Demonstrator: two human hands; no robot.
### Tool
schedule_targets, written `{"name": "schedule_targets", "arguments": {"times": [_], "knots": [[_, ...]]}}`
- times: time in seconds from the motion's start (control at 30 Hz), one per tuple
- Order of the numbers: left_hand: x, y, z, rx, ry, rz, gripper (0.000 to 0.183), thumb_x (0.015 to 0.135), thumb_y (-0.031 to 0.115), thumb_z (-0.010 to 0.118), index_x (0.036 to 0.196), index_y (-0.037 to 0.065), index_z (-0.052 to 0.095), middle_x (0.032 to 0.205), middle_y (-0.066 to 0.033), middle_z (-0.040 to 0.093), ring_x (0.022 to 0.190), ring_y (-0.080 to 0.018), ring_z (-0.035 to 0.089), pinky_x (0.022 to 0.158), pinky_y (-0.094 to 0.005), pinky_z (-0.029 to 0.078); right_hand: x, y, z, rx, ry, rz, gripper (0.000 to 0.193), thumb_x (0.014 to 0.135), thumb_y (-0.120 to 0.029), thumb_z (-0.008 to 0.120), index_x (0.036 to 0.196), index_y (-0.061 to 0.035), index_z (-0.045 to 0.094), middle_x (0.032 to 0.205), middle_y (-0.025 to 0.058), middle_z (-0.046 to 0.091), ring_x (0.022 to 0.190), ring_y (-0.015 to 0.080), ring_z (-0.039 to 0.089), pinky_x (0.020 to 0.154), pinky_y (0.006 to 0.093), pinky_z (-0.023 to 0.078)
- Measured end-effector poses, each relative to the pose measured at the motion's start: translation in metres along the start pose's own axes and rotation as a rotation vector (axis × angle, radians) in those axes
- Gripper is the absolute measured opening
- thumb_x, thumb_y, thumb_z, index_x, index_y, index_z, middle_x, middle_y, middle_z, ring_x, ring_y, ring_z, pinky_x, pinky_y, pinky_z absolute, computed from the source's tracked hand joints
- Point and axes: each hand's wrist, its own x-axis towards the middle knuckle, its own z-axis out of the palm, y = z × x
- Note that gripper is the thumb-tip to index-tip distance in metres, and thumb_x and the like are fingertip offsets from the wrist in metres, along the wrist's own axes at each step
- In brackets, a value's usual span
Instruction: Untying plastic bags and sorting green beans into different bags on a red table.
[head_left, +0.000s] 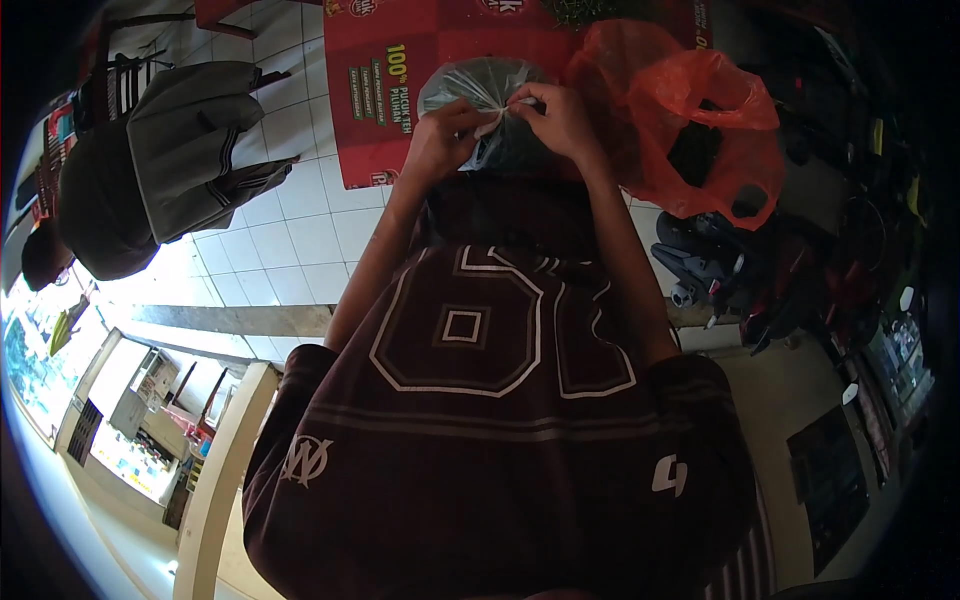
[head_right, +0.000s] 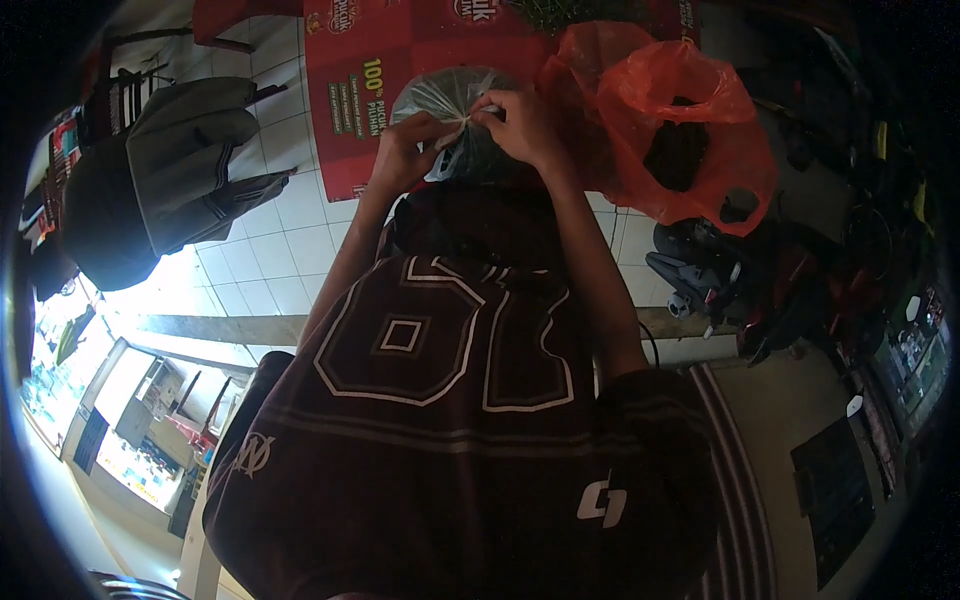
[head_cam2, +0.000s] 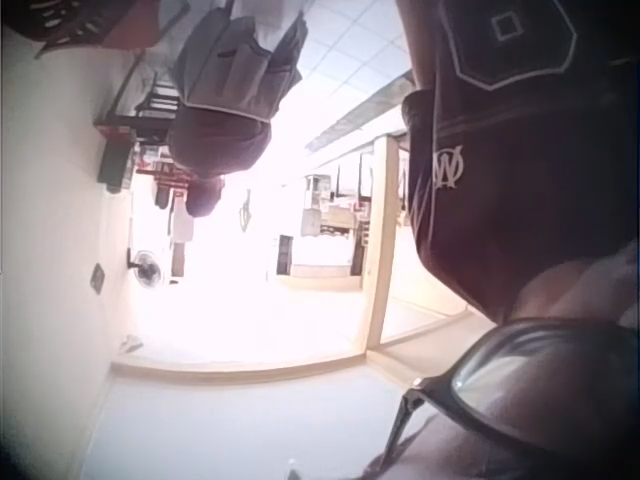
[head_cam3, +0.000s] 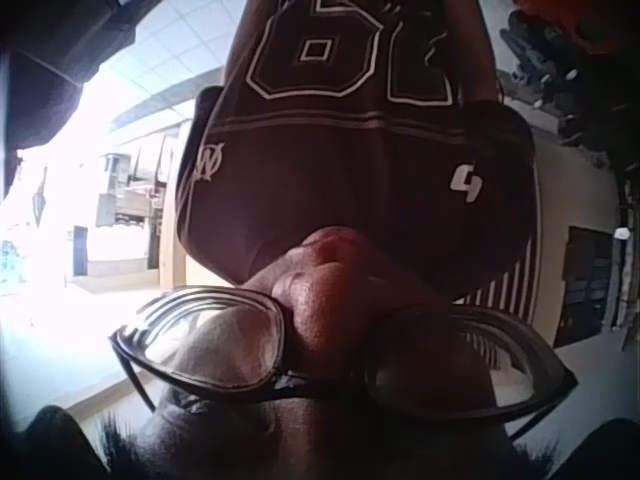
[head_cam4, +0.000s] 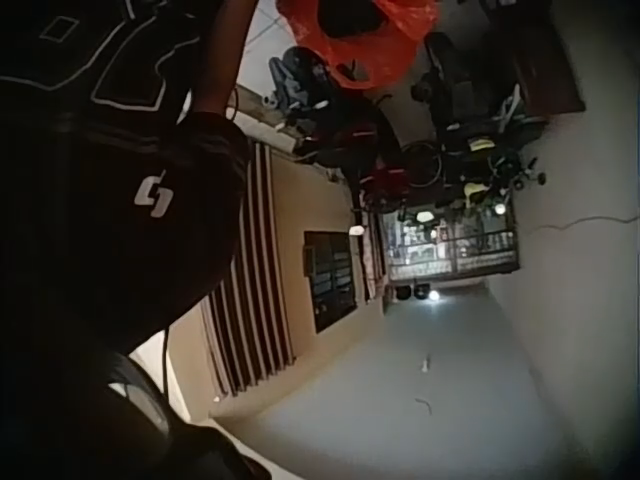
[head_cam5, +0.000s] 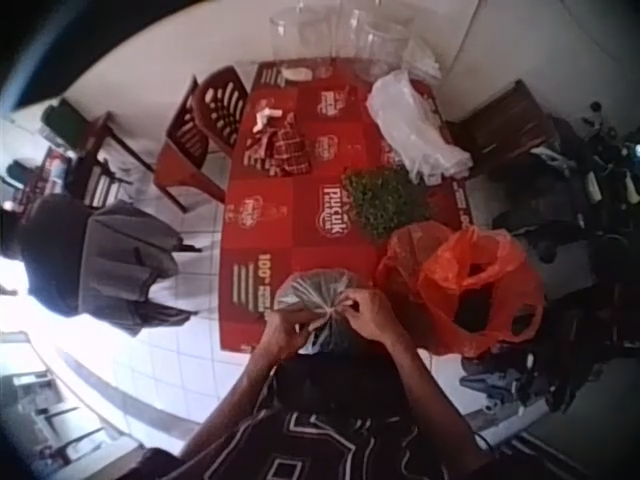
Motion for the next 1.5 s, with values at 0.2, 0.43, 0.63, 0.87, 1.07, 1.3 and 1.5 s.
{"name": "schedule_targets", "arguments": {"times": [0.2,0.43,0.63,0.87,1.07,1.3,1.5], "knots": [[0.002,0.004,-0.008,0.032,-0.017,0.064,0.027,0.084,0.002,0.074,0.110,0.009,0.079,0.089,-0.0082,0.069,0.072,-0.0178,0.067,0.067,-0.0342,0.054,-0.006,0.000,0.006,0.104,0.021,0.066,0.017,0.094,-0.020,0.071,0.102,-0.0057,0.074,0.089,0.0089,0.075,0.077,0.0130,0.067,0.071,0.0316,0.050],[0.039,0.007,-0.032,0.020,-0.067,-0.002,0.015,0.085,0.011,0.074,0.099,0.008,0.079,0.092,-0.0086,0.077,0.074,-0.0178,0.072,0.068,-0.0330,0.057,-0.002,0.010,0.010,0.155,0.033,0.000,0.022,0.093,-0.021,0.070,0.104,-0.0025,0.076,0.087,0.0142,0.075,0.077,0.0197,0.071,0.072,0.0354,0.054],[0.039,0.016,-0.010,0.233,-0.092,0.033,0.015,0.078,0.016,0.078,0.092,0.009,0.077,0.087,-0.0056,0.074,0.074,-0.0248,0.073,0.067,-0.0355,0.057,-0.002,0.013,0.014,0.162,0.027,0.045,0.024,0.093,-0.023,0.069,0.103,-0.0018,0.076,0.084,0.0146,0.075,0.072,0.0214,0.071,0.070,0.0357,0.053],[0.029,0.003,0.008,0.120,0.034,0.059,0.011,0.081,0.007,0.073,0.092,0.007,0.071,0.087,-0.0098,0.068,0.080,-0.0288,0.071,0.071,-0.0377,0.055,0.001,0.021,0.021,0.133,-0.002,0.058,0.020,0.095,-0.019,0.069,0.104,-0.0011,0.073,0.089,0.0101,0.075,0.081,0.0145,0.068,0.076,0.0324,0.052],[0.020,-0.001,0.013,0.029,0.116,-0.036,0.013,0.083,0.008,0.075,0.094,0.005,0.069,0.089,-0.0098,0.071,0.080,-0.0258,0.072,0.072,-0.0366,0.055,-0.001,-0.004,0.009,0.100,-0.026,0.078,0.017,0.093,-0.017,0.071,0.102,-0.0032,0.075,0.088,0.0100,0.075,0.079,0.0157,0.068,0.074,0.0318,0.051],[0.010,0.012,0.017,0.138,0.238,-0.049,0.013,0.076,0.016,0.081,0.079,0.006,0.072,0.075,-0.0064,0.071,0.068,-0.0210,0.071,0.063,-0.0356,0.055,-0.003,0.007,0.014,0.149,-0.015,0.057,0.017,0.092,-0.016,0.072,0.104,-0.0038,0.076,0.091,0.0097,0.076,0.082,0.0125,0.068,0.076,0.0308,0.051],[0.016,0.019,0.022,0.095,0.230,-0.265,0.018,0.075,0.021,0.080,0.079,0.004,0.077,0.070,-0.0092,0.073,0.063,-0.0204,0.072,0.062,-0.0339,0.056,-0.008,0.007,0.015,0.147,-0.002,0.081,0.017,0.093,-0.015,0.070,0.105,-0.0033,0.077,0.094,0.0107,0.077,0.087,0.0133,0.070,0.082,0.0304,0.051]]}}
